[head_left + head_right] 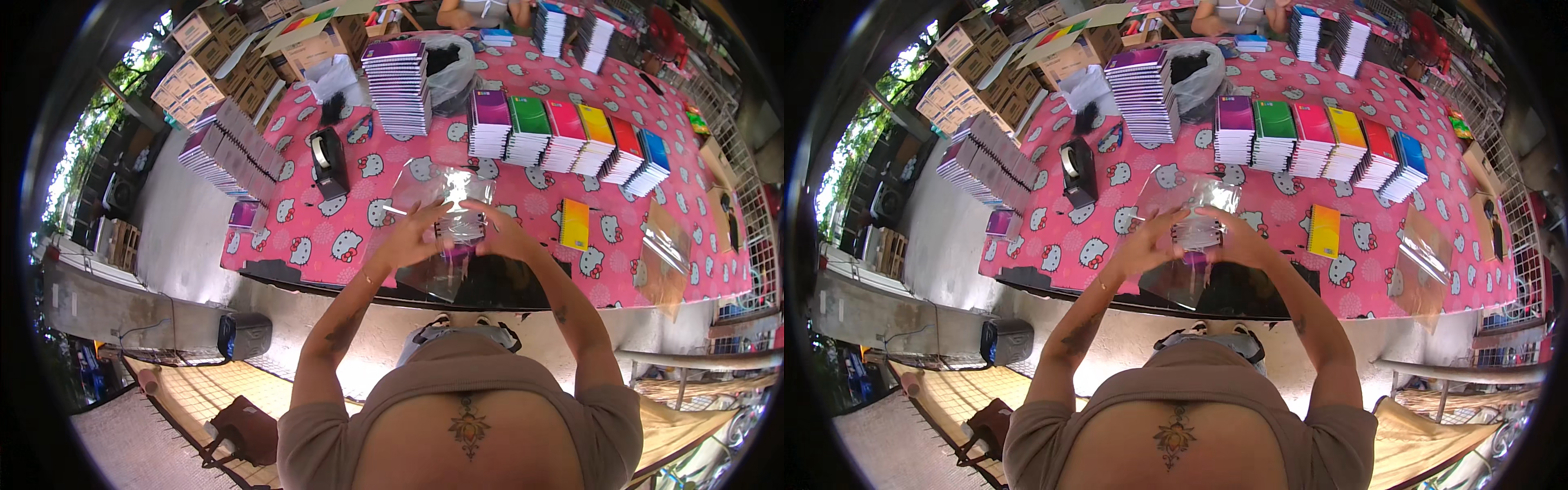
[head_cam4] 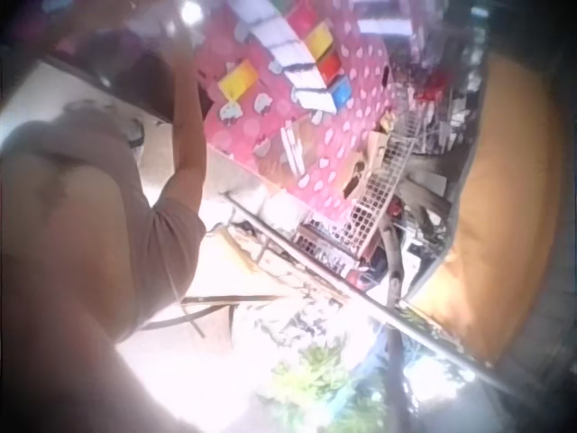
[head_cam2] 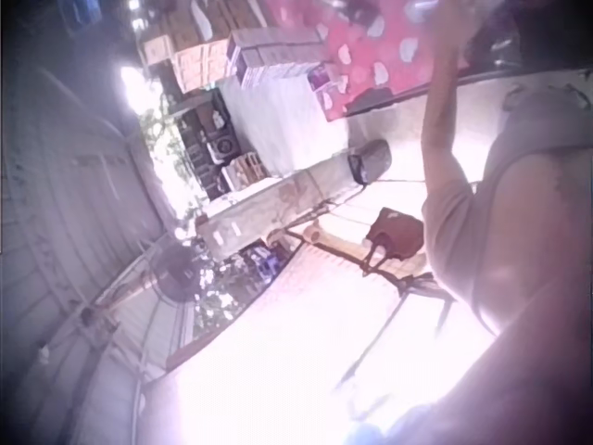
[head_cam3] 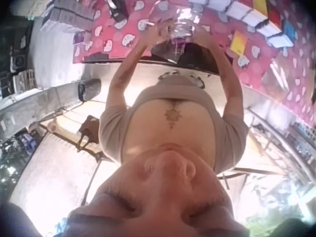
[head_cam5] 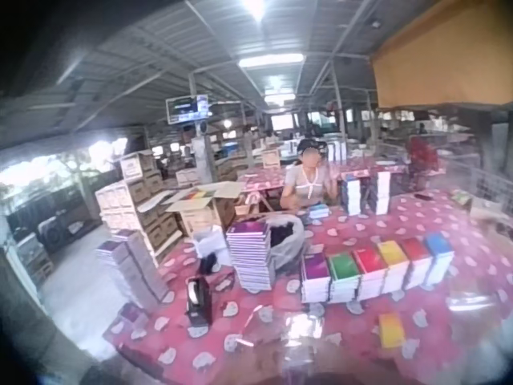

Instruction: The person sorts notebooks on a table, places them into plastic sleeves, and uses a tape dispenser to seal the sleeves.

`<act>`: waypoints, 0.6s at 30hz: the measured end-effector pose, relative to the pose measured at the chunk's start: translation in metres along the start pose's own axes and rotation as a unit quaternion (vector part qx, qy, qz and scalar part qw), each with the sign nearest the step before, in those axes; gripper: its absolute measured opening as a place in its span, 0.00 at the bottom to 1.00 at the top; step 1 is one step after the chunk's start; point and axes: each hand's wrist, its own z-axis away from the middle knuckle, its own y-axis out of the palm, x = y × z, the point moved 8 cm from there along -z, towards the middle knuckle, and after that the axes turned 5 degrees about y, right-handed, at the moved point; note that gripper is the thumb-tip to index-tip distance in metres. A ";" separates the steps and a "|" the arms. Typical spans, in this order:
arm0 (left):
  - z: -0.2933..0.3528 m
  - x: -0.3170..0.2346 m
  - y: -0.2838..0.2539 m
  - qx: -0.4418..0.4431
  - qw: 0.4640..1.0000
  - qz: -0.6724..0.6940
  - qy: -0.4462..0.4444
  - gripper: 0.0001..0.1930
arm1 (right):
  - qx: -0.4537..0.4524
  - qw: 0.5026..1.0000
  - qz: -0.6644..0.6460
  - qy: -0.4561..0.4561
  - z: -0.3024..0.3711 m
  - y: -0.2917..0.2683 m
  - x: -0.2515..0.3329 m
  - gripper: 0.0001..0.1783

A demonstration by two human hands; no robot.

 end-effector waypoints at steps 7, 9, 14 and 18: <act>0.006 -0.020 0.008 -0.020 0.994 -0.084 0.064 0.19 | -0.061 0.958 0.258 -0.113 0.015 0.010 0.005 0.16; -0.003 -0.021 0.000 -0.031 0.998 -0.023 0.039 0.18 | -0.111 0.956 0.246 -0.120 0.014 0.007 0.005 0.14; -0.031 0.007 0.006 -0.023 0.992 0.081 -0.091 0.13 | -0.122 0.980 0.156 0.019 0.005 0.003 -0.002 0.19; -0.031 0.022 0.013 -0.040 0.991 0.017 -0.129 0.10 | -0.079 0.978 0.191 0.019 0.001 0.010 0.003 0.26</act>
